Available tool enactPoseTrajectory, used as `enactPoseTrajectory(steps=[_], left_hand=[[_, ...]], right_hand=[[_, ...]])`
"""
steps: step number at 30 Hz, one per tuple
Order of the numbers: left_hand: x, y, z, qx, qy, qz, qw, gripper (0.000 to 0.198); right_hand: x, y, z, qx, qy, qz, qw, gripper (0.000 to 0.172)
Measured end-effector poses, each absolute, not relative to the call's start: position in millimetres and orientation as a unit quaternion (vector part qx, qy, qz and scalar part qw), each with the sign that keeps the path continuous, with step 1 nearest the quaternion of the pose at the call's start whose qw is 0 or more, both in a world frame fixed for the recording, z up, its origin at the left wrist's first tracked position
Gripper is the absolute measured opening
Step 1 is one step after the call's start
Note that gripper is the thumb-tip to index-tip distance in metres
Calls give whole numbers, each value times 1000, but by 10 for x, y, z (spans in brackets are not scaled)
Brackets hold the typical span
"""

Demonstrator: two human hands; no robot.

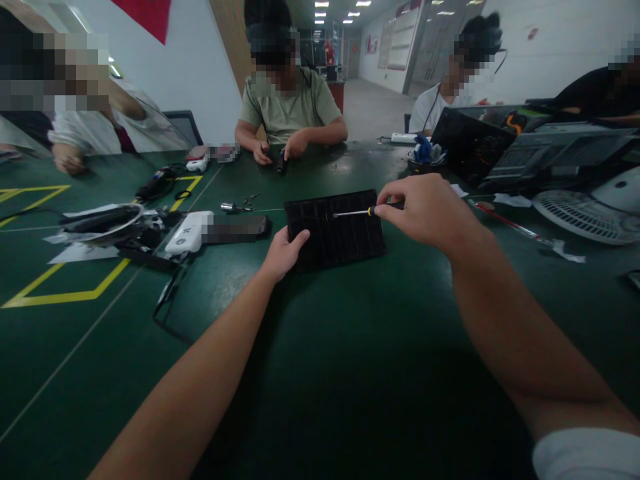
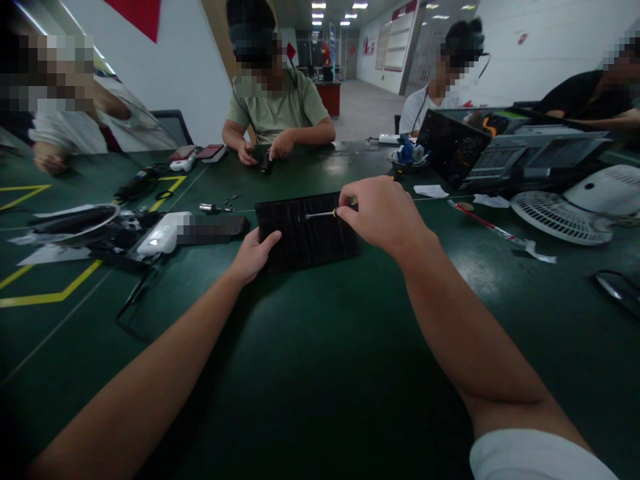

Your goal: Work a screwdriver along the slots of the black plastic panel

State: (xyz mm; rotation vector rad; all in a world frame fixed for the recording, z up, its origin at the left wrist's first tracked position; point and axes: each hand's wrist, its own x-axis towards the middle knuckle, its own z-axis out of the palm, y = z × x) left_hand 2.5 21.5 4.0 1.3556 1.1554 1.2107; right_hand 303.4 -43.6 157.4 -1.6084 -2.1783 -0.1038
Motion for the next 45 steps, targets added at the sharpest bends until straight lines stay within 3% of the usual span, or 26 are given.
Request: enactPoseTrajectory(steps=[9, 34, 45], left_hand=[[25, 222, 27, 560, 480, 495, 460, 48], [5, 248, -8, 562, 475, 494, 463, 52], [14, 243, -6, 556, 473, 498, 468, 46]], right_hand=[[3047, -378, 1512, -582, -779, -73, 221, 17], [3037, -403, 1577, -602, -774, -37, 195, 24], [3061, -368, 1531, -589, -781, -48, 202, 16]])
